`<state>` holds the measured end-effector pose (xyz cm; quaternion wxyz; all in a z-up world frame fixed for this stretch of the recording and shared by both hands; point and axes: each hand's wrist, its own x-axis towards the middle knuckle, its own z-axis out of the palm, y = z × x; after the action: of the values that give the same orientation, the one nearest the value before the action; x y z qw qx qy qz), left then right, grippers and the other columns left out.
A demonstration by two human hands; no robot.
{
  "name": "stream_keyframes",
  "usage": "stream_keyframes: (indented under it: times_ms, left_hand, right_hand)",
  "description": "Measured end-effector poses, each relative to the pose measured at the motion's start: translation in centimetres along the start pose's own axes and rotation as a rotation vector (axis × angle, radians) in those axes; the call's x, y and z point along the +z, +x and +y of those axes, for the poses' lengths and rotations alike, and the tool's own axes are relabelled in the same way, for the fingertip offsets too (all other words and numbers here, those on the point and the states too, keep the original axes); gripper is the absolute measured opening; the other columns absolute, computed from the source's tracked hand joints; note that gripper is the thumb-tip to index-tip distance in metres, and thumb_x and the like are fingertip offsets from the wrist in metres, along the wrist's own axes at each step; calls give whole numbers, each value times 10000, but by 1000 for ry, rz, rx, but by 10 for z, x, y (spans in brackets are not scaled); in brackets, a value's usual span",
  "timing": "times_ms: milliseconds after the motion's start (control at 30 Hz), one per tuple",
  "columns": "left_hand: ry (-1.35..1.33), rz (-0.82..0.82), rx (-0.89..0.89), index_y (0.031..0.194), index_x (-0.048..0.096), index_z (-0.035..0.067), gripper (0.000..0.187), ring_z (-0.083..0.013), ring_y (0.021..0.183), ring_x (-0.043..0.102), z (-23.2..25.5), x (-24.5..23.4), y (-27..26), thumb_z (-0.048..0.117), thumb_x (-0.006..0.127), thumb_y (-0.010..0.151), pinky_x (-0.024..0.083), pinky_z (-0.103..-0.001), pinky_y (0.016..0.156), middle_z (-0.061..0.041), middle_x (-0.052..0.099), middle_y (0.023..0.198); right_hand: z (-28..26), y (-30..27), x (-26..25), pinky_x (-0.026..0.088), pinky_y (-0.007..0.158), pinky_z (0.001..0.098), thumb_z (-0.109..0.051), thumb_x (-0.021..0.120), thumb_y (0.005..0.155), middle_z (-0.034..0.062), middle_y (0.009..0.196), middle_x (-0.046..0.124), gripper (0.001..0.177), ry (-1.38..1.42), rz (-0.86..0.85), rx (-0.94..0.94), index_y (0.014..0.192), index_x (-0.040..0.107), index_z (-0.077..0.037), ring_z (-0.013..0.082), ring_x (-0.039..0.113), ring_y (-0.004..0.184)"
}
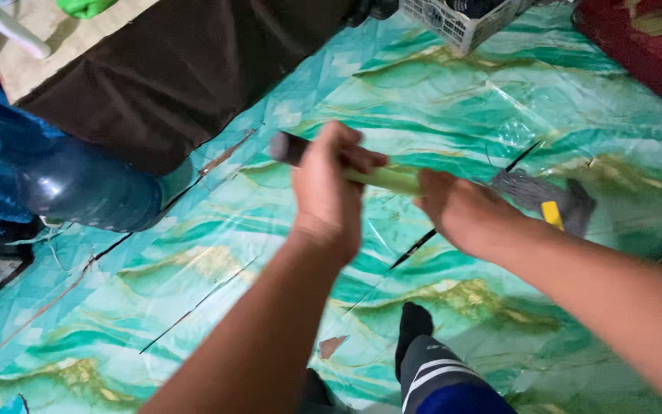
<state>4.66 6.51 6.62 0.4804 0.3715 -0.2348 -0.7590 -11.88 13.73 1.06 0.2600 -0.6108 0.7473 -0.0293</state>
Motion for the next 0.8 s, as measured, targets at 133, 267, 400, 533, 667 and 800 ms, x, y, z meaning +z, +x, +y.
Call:
stream_keyframes:
  times_ms: [133,267,400,533,667,800]
  left_hand:
    - [136,-129,-150,766,542,57,152,-229,914,688,-46,30,-6,175,621,821,489,-412,863,-73,617,774]
    - [310,-233,-324,844,606,94,143,-181,993,622,-77,51,-9,208,663,780,493,-370,913,-20,683,920]
    - [471,-226,-325,864,672,80,182,-186,983,618,-83,64,-13,242,690,783,512,-345,914,-23,663,939]
    - [629,-169,-143,792,739,43,241,-189,838,640,-74,72,-23,276,678,788,488,-324,816,-56,733,844]
    - [621,-153,28,720,728,23,244,-185,708,669,-46,62,-20,237,651,808,528,-330,717,-61,746,734]
    - [492,-275,189,669,663,-23,252,-211,718,728,11,29,-9,154,625,844,581,-353,730,-124,707,686]
  right_hand:
    - [70,-8,3,511,896,561,-350,515,988,213,1168,664,390,-36,46,-9,1268,512,-79,433,638,1104]
    - [137,-20,4,508,938,545,-381,536,977,204,1153,691,429,-104,3,77,1314,530,-115,410,648,1118]
    - [153,-22,10,521,901,562,-393,545,972,225,1053,718,490,-163,-5,156,1373,484,-117,432,677,1035]
    - [144,-27,9,544,814,580,-404,537,996,232,909,736,459,-150,39,163,1337,506,-98,451,712,907]
    - [101,-21,-1,561,777,573,-438,576,950,187,940,744,387,-90,155,138,1226,592,-167,443,715,896]
    - [17,-18,-13,557,776,576,-484,571,957,179,948,737,390,-71,168,157,1224,600,-201,441,707,891]
